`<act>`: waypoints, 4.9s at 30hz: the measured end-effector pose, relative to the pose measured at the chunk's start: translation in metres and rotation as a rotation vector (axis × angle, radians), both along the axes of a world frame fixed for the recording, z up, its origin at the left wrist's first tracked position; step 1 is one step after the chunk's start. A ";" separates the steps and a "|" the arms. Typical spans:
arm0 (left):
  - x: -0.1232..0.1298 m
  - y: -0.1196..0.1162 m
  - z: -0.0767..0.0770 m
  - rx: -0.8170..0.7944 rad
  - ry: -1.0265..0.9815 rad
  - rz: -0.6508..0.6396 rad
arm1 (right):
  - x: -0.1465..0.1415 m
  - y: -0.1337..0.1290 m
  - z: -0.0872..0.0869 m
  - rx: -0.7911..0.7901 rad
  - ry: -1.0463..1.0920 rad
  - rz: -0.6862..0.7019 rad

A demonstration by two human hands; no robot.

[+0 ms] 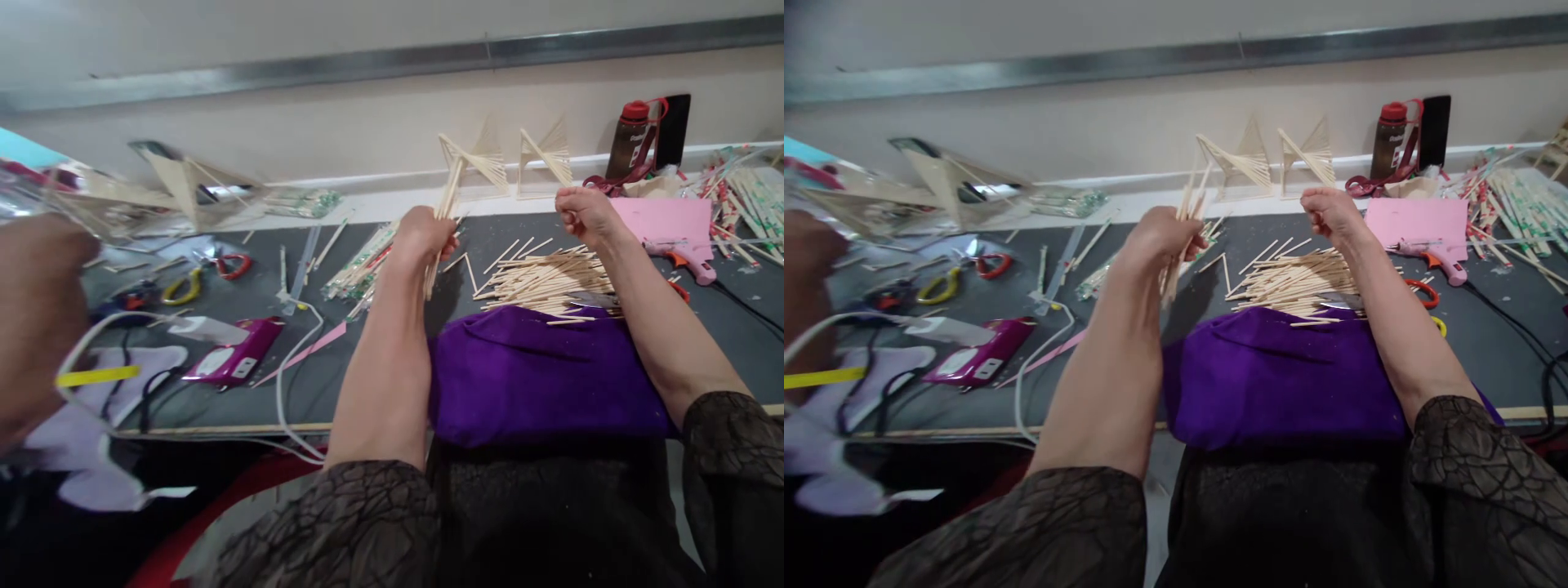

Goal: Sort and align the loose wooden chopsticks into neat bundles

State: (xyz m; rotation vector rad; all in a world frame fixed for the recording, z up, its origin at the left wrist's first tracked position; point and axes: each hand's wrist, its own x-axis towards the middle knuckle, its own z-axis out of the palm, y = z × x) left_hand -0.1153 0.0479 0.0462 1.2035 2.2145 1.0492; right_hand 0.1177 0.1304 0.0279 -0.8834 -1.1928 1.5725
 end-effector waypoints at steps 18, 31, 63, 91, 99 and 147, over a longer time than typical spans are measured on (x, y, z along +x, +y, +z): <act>-0.024 0.018 -0.066 -0.471 0.723 -0.171 | 0.004 0.002 0.003 0.038 -0.044 -0.045; 0.073 0.006 -0.036 0.103 0.548 -0.799 | 0.022 -0.021 0.037 0.228 -0.174 -0.078; 0.069 0.003 -0.052 -0.310 0.785 -0.684 | 0.161 -0.105 -0.054 0.996 -1.214 0.204; 0.078 -0.041 -0.011 -0.180 0.828 -0.672 | 0.195 -0.124 -0.055 0.556 -1.075 0.057; 0.179 -0.032 -0.036 -0.118 0.770 -1.023 | 0.204 -0.120 -0.056 0.359 -0.517 -0.044; 0.002 0.030 -0.046 -0.261 1.051 -0.913 | 0.184 -0.170 -0.045 1.153 -1.409 0.342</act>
